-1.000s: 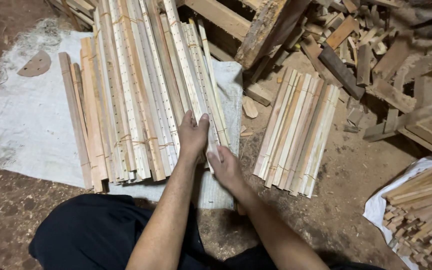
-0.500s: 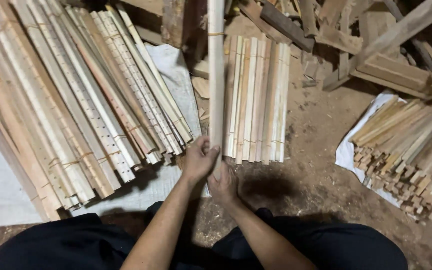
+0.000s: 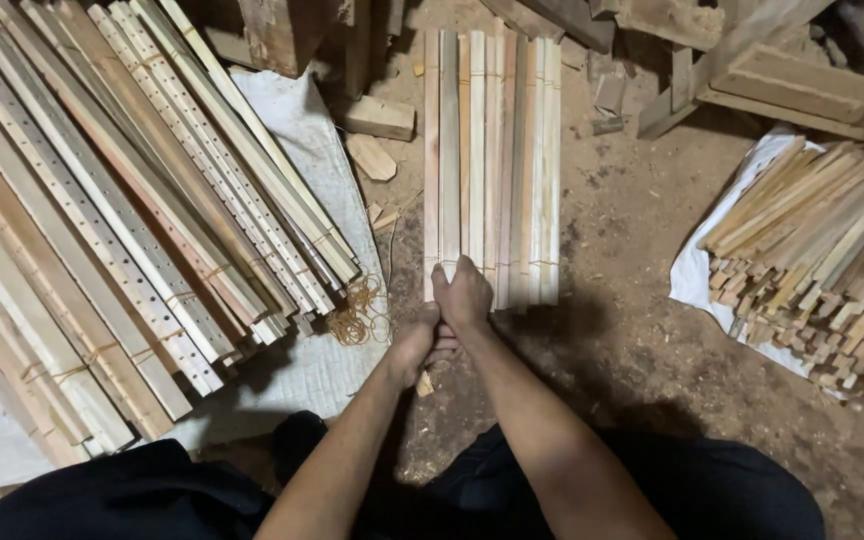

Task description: Stacking thin wooden slats into organized bundles on a workshop floor

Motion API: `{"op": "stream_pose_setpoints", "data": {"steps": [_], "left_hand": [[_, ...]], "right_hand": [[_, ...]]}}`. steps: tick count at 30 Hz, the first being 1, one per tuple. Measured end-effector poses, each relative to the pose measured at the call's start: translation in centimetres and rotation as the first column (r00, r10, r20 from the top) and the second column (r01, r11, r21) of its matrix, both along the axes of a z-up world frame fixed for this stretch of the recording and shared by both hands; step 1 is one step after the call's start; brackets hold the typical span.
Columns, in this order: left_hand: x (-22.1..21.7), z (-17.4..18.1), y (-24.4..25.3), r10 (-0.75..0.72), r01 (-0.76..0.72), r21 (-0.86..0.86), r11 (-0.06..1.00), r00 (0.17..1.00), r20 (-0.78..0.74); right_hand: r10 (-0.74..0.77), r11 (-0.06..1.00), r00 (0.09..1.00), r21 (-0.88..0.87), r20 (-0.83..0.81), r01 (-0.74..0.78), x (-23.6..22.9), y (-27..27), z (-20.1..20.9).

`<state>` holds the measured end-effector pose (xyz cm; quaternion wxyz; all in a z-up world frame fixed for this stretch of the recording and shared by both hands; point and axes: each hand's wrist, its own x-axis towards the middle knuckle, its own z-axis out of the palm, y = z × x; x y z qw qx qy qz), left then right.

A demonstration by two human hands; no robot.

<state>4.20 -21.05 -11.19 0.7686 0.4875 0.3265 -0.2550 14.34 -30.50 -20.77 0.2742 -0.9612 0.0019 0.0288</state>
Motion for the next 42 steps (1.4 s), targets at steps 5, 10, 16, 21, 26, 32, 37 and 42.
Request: {"op": "stream_pose_setpoints", "data": {"steps": [5,10,16,21,26,32,37,42], "left_hand": [[0.9,-5.7,-0.4,0.072,-0.063,-0.156,0.986,0.996,0.052],[1.0,-5.5,-0.2,0.038,-0.013,-0.199,0.98,0.992,0.123],[1.1,-4.9,0.3,0.042,-0.035,-0.163,0.986,0.998,0.039],[1.8,-4.7,0.6,0.119,-0.113,-0.14,0.984,0.992,0.041],[1.4,-3.5,0.9,0.14,-0.137,-0.085,0.987,0.989,0.036],[1.9,-3.5,2.6,0.303,-0.312,0.049,0.949,0.944,0.13],[2.1,0.5,8.2,0.33,-0.419,0.46,0.783,0.906,0.264],[-1.3,9.3,14.1,0.532,-0.771,0.439,0.461,0.636,0.558]], "right_hand": [[-0.003,0.999,0.994,-0.038,-0.111,-0.002,1.2,1.2,2.1],[0.009,0.996,1.0,-0.087,-0.021,-0.011,3.1,0.7,0.2],[0.092,0.965,0.996,-0.248,0.018,-0.085,4.0,1.5,2.2],[0.181,0.899,0.973,-0.375,-0.145,-0.224,3.9,1.6,3.3],[0.223,0.866,0.969,-0.436,-0.104,-0.246,3.8,1.3,1.6],[0.178,0.957,0.984,-0.238,0.021,-0.168,3.8,2.1,-0.1],[0.168,0.96,0.981,0.211,0.093,-0.184,0.1,8.1,5.0],[0.384,0.744,0.923,0.582,0.026,-0.326,-5.4,15.4,12.8]]}}
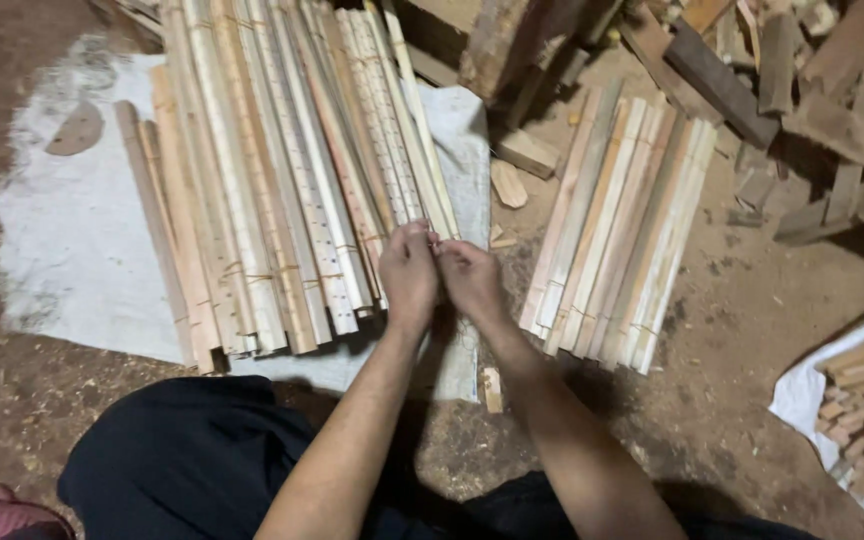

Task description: Stacking thin wooden slats into organized bundles on a workshop floor

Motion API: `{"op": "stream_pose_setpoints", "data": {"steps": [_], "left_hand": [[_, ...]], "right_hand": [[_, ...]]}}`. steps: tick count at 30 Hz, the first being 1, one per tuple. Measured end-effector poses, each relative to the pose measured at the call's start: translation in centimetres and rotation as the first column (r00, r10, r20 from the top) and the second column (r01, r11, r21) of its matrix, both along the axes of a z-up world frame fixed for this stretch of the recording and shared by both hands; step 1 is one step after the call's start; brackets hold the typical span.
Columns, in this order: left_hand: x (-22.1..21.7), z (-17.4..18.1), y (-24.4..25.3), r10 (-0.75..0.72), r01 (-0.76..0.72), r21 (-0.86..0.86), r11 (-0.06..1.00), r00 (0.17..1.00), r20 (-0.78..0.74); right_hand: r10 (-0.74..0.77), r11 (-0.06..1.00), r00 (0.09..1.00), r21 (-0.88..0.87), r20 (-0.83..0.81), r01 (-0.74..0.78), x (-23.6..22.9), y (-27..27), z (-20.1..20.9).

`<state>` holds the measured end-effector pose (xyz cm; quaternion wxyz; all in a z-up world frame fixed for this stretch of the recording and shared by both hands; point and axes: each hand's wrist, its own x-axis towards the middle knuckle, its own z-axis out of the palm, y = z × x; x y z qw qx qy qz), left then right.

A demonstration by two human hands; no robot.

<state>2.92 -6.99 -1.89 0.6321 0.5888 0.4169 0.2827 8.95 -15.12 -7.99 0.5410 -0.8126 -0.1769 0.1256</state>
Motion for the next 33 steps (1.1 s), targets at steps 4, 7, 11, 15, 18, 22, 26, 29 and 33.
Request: {"op": "stream_pose_setpoints", "data": {"steps": [4,7,11,15,18,22,26,29,33], "left_hand": [[-2.4,4.2,3.2,0.129,-0.132,0.057,0.99,0.99,0.061],[-3.4,5.2,4.9,0.213,-0.213,-0.002,0.977,0.973,0.093],[-4.2,4.2,6.5,0.285,-0.275,-0.087,0.958,0.948,0.143],[-3.6,0.8,8.2,0.271,-0.271,-0.045,0.962,0.963,-0.011],[-3.1,0.2,8.6,0.218,-0.224,-0.045,0.973,0.968,-0.122],[-3.5,1.0,8.2,0.179,-0.187,-0.03,0.982,0.97,-0.166],[-4.2,3.6,7.3,-0.017,0.017,0.017,1.0,1.0,0.001],[-3.5,2.8,5.2,-0.204,0.214,-0.014,0.977,0.95,0.235],[-1.6,0.6,-0.2,-0.414,0.458,-0.002,0.889,0.806,0.424]], "right_hand": [[0.169,0.98,0.984,0.1,0.063,-0.174,-2.0,4.2,-0.2],[0.328,0.902,0.94,0.329,-0.098,-0.28,-2.9,6.1,1.3],[0.308,0.925,0.949,-0.213,-0.068,-0.315,-3.3,8.2,1.6],[0.31,0.896,0.95,-0.323,-0.037,-0.305,-2.9,9.3,0.3],[0.25,0.919,0.968,-0.312,-0.008,-0.24,-3.3,9.0,1.1],[0.137,0.965,0.991,-0.224,-0.003,-0.134,-4.4,7.7,2.4],[0.102,0.991,0.995,0.088,-0.011,-0.101,-6.0,4.4,2.1],[0.015,0.994,0.985,0.104,0.174,-0.034,-8.4,0.9,3.0],[-0.145,0.989,0.844,0.104,0.517,0.106,-9.4,-2.8,0.5]]}}
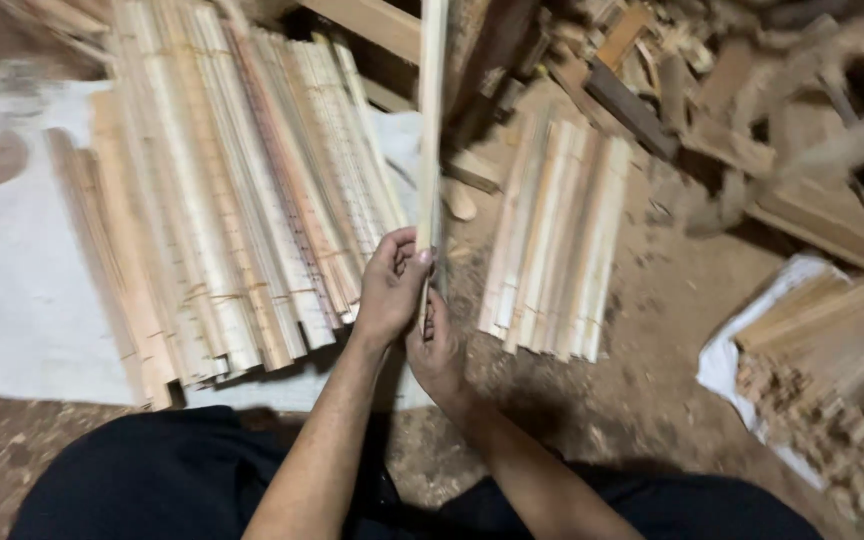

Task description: Stacking thin wooden slats into organized bundles on a workshop floor

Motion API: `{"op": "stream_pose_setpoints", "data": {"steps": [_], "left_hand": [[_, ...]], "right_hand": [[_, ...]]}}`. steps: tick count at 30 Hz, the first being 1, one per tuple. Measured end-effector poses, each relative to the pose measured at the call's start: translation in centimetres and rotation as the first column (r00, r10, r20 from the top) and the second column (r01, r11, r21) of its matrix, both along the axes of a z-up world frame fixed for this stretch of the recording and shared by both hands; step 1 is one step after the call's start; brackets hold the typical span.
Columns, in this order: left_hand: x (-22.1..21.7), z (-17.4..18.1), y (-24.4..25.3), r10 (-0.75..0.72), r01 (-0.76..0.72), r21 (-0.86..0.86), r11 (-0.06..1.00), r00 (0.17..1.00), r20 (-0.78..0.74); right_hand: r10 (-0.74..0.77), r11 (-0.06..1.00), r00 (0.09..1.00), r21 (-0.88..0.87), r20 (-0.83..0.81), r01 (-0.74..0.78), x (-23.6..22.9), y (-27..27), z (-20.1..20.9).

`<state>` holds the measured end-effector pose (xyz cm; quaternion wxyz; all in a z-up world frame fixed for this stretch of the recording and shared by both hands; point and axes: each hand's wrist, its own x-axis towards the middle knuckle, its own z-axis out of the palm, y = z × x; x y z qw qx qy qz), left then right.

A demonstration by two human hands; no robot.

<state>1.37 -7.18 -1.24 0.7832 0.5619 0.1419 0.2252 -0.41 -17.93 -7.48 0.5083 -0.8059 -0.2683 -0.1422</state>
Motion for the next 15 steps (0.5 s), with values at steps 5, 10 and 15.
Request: {"op": "stream_pose_setpoints", "data": {"steps": [5,10,15], "left_hand": [[1.7,-4.0,-5.3,-0.115,0.171,0.214,0.962,0.961,-0.251],[1.6,-12.4,-8.3,-0.086,0.364,0.313,0.877,0.761,-0.643],[1.1,-22.9,-12.5,-0.407,0.269,-0.306,0.913,0.549,-0.73]], "right_hand": [[-0.174,0.984,0.985,-0.032,0.018,0.174,1.3,-5.6,-5.8],[-0.306,0.936,0.944,-0.219,-0.122,0.275,4.4,-9.2,-7.5],[-0.403,0.855,0.836,-0.48,-0.372,0.199,8.7,-11.3,-11.7]]}}
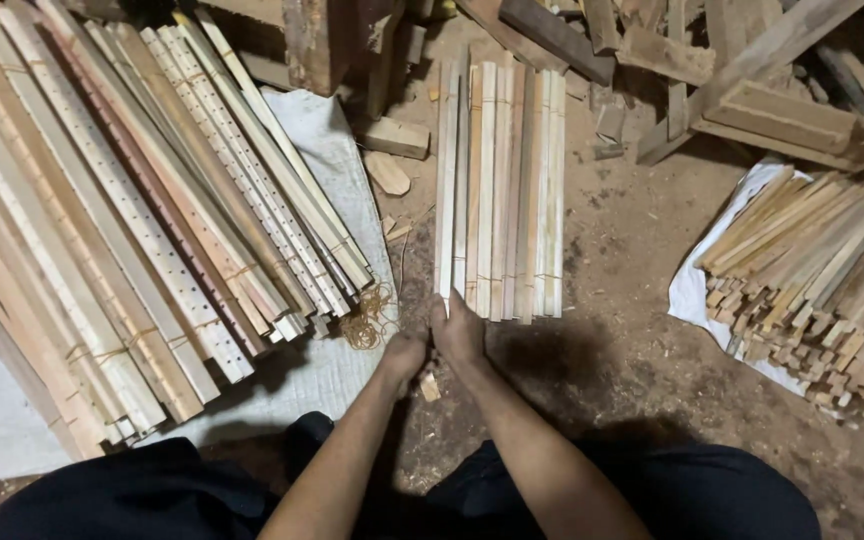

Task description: Stacking thin wooden slats into organized bundles on a workshop floor

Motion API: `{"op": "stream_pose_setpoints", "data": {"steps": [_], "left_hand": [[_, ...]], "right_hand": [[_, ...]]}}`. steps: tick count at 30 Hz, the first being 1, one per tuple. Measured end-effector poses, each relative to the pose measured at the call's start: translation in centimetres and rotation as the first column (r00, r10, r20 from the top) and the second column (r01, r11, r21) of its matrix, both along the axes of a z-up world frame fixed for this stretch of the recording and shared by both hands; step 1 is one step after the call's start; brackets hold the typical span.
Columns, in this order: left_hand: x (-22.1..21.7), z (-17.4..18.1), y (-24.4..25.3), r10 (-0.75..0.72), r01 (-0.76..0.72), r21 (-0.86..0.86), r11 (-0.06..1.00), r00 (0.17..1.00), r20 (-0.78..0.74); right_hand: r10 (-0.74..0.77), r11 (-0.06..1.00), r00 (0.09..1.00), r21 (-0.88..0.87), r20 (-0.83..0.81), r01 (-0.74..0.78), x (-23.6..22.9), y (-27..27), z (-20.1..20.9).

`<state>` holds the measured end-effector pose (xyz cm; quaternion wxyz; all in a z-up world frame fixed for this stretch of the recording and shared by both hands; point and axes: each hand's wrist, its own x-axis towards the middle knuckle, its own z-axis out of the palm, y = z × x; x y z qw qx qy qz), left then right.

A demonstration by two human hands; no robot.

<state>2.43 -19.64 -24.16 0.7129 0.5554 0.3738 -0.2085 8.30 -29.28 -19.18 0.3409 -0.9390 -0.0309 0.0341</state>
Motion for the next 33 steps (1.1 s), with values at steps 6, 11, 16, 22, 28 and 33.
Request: {"op": "stream_pose_setpoints", "data": {"steps": [6,11,16,22,28,33], "left_hand": [[0.9,7.1,-1.3,0.028,-0.026,-0.223,0.974,1.0,0.006],[1.8,9.5,-1.2,0.129,-0.121,-0.306,0.944,0.992,0.005],[2.6,9.2,-1.0,0.166,-0.154,-0.35,0.924,0.986,0.005],[3.6,5.2,-1.1,0.187,-0.127,-0.507,0.853,0.98,0.069],[4.0,3.2,-0.9,0.149,-0.062,-0.525,0.849,0.981,0.124],[3.8,3.8,-0.3,0.1,-0.035,-0.473,0.88,0.988,0.114]], "right_hand": [[0.002,1.0,0.997,0.006,-0.078,-0.002,2.7,-0.2,0.5],[0.035,0.999,0.999,-0.02,0.032,-0.034,5.4,0.1,-2.7],[-0.072,0.986,0.993,-0.141,0.089,0.084,6.7,0.6,-4.1],[-0.057,0.974,0.995,-0.224,-0.084,0.037,8.6,0.9,-1.5],[-0.034,0.971,0.983,-0.238,-0.178,-0.009,9.6,1.3,-1.3],[-0.042,0.971,0.971,-0.237,-0.235,-0.015,9.3,1.5,0.6]]}}
